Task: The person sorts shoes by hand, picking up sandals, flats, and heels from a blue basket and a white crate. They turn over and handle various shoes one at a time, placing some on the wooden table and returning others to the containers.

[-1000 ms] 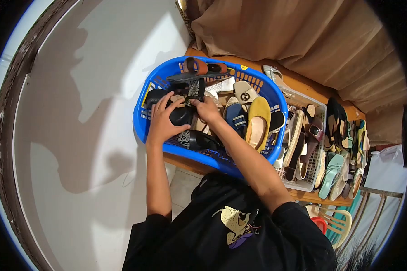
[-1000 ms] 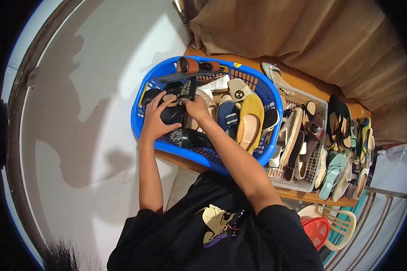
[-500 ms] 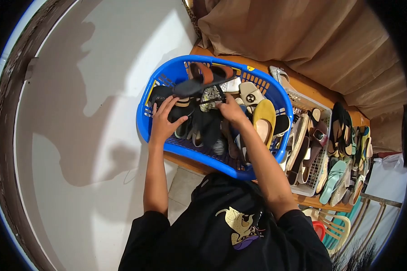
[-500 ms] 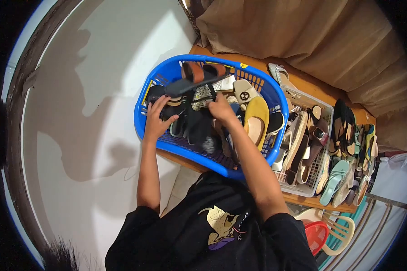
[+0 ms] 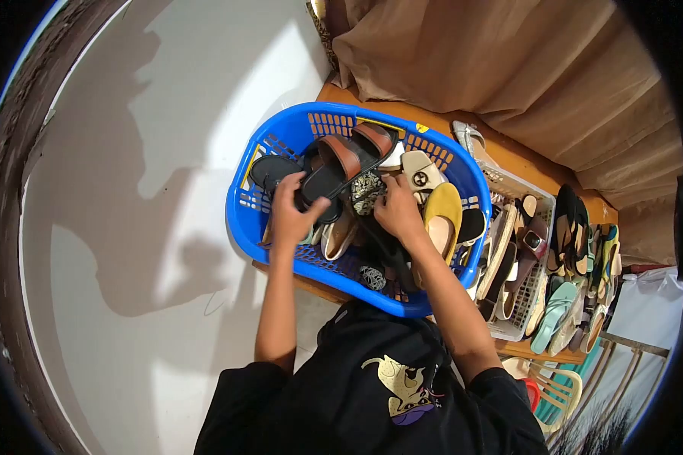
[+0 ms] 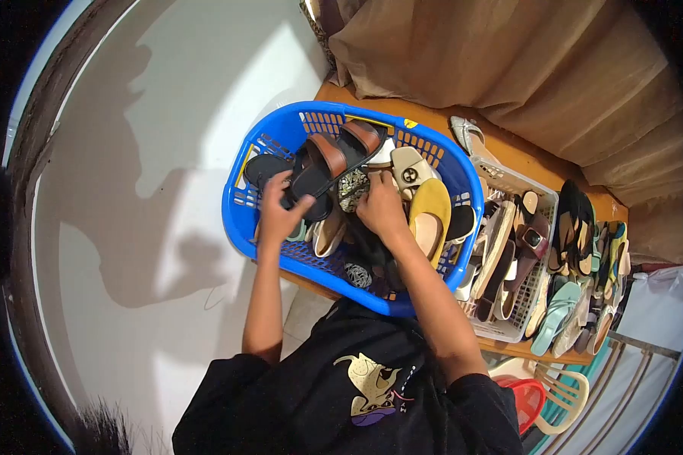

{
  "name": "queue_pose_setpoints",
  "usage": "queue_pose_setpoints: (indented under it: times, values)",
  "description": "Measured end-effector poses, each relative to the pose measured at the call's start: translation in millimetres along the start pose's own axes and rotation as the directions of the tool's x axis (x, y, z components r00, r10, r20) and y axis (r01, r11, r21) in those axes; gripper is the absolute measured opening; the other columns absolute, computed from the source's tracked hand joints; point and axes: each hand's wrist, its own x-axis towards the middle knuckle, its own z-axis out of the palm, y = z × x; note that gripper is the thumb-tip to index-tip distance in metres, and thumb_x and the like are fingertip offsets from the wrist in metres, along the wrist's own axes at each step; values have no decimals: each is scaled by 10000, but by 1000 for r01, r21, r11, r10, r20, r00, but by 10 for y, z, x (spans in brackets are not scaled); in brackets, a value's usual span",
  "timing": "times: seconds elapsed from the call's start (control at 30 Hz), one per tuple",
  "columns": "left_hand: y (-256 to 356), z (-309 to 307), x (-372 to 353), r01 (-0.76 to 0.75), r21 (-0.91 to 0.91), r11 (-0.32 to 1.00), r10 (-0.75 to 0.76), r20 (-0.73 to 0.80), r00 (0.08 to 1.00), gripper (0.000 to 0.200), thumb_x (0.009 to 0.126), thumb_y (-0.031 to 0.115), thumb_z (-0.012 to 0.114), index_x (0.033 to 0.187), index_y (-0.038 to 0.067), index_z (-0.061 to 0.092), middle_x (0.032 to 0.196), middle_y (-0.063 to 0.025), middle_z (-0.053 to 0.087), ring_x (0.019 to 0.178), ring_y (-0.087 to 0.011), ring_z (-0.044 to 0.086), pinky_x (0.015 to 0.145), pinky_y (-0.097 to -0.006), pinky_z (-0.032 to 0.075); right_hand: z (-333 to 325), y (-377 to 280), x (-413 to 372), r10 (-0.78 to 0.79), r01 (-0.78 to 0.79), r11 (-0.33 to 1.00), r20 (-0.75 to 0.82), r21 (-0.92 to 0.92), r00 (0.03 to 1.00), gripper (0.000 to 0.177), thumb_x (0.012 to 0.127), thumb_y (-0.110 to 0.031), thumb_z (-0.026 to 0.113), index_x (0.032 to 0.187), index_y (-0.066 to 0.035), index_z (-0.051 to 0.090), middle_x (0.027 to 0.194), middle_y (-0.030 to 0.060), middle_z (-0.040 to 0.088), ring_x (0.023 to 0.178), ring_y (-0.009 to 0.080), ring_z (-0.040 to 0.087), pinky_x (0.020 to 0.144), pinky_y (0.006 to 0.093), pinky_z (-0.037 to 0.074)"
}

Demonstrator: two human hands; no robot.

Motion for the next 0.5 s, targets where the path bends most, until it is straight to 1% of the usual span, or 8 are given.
queue_pose_setpoints:
  times: [0.03,0.1,0.13,0.23,0.3,0.33,0.37,0.5]
  values:
    - [48,125,-40,-169,238,956,160,58,985,725,747,327,916,1349,66,608,1389,-180,575,1247,-359,583,1034,-494,476,2,-19,6,2,-2,1000,1,1,1000,448,834,-52,657,1259,73,591,1212,299,571,1082,505,618,940,538,534]
    - [272,317,-97,-91,451,888,63,76,995,697,718,343,933,1280,52,641,1319,-181,603,1243,-374,572,1081,-528,434,-27,-66,22,-24,24,1000,54,2,998,491,796,-84,722,1248,64,600,1231,293,565,1122,491,603,955,536,525]
    - [213,322,-68,-95,450,888,67,78,995,697,718,343,933,1280,52,641,1319,-181,603,1243,-374,572,1081,-528,434,-39,-58,25,-24,24,1000,50,1,998,491,796,-84,722,1248,64,600,1231,293,565,1122,491,603,955,536,525]
    - [228,319,36,-6,319,948,-2,26,1000,596,723,313,930,1189,44,675,1246,-169,622,1163,-327,622,1004,-496,500,-91,9,-28,-31,28,999,61,45,998,557,759,-102,770,1259,58,582,1240,273,563,1147,476,594,963,533,521]
    - [410,381,-44,324,-104,940,-308,146,940,489,741,262,919,1119,48,693,1185,-143,631,1065,-252,665,847,-408,570,-75,58,-79,-16,15,1000,45,2,999,600,755,-92,774,1293,51,551,1238,253,563,1168,465,585,961,526,524]
    - [477,472,-133,255,-163,953,-230,157,960,456,753,217,914,1116,43,701,1117,-115,619,987,-191,673,718,-320,580,-60,70,-82,23,-23,1000,41,-11,999,631,750,-66,770,1321,44,525,1237,247,557,1159,475,585,961,525,525]
    - [535,526,-231,4,42,999,-9,111,994,439,764,202,914,1117,35,714,1051,-80,594,1012,-183,664,727,-287,578,-57,90,-90,21,-21,1000,45,-8,999,631,750,-66,770,1321,44,525,1237,247,557,1159,475,585,961,525,525]
    - [396,642,-418,65,-83,994,-56,106,993,399,816,217,870,1148,48,729,1025,-84,626,1020,-213,677,800,-341,557,-58,102,-143,32,-30,999,-30,45,999,632,762,-35,754,1343,64,526,1251,274,549,1151,489,584,965,525,517]
